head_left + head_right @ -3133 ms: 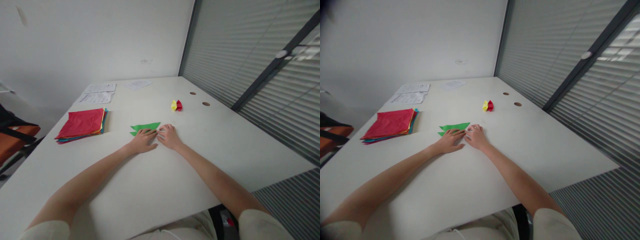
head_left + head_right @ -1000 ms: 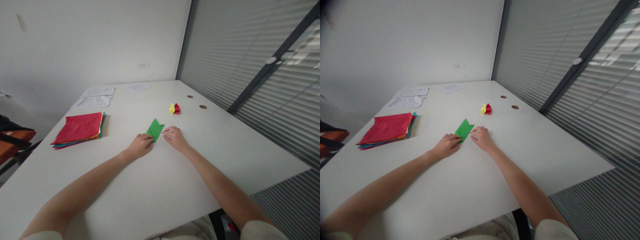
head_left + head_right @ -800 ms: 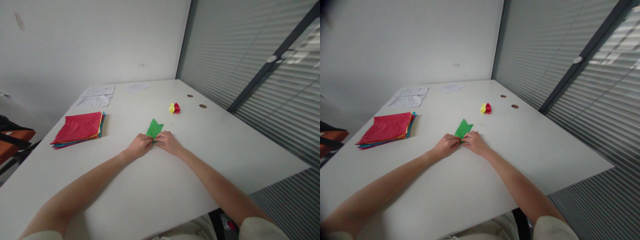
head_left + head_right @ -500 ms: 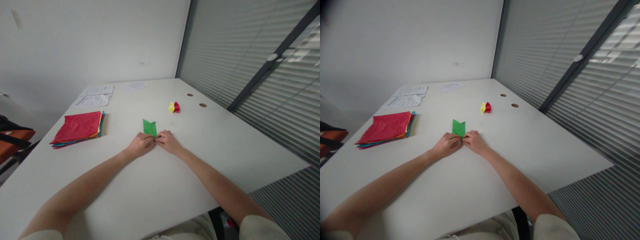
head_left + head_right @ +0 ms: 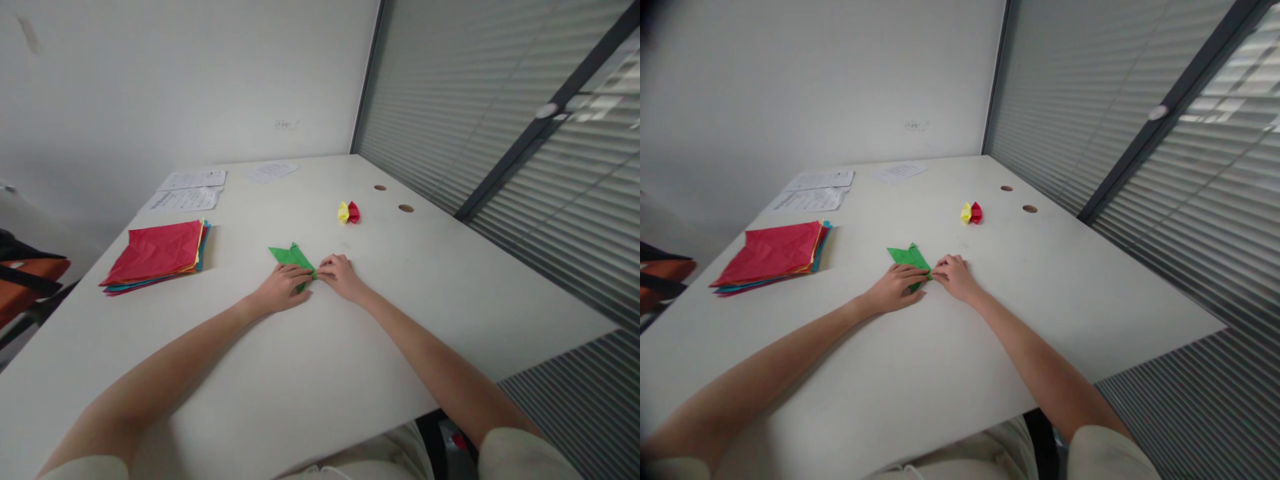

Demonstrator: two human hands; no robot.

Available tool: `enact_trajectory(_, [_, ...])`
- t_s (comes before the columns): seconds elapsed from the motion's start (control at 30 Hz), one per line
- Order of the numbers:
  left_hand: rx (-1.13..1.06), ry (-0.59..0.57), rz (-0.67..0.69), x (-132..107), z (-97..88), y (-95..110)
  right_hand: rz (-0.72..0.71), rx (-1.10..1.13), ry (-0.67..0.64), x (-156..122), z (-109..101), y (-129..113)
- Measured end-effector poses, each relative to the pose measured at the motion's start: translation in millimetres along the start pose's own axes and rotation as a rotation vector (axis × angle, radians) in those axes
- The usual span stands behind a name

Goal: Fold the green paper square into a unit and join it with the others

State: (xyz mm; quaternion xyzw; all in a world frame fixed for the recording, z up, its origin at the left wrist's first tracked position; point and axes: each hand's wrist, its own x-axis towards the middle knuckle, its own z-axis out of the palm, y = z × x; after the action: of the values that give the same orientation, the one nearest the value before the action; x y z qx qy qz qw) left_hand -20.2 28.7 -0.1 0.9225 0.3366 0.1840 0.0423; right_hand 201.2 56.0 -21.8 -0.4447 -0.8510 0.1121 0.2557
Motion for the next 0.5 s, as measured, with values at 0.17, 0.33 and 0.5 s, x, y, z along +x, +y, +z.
enact_trajectory(0.17, [0.001, 0.020, 0.037, -0.4, 2.2, -2.2, 0.114, 0.000, 0.025, 1.5, 2.6, -6.4])
enact_trajectory(0.33, [0.011, 0.063, 0.057, 0.2, 4.7, -4.0, 0.201, 0.012, 0.031, 3.9, 3.6, -8.8])
enact_trajectory(0.5, [0.024, 0.055, 0.065, 0.0, 5.4, -5.5, 0.283, 0.003, 0.044, 6.7, 5.8, -11.5])
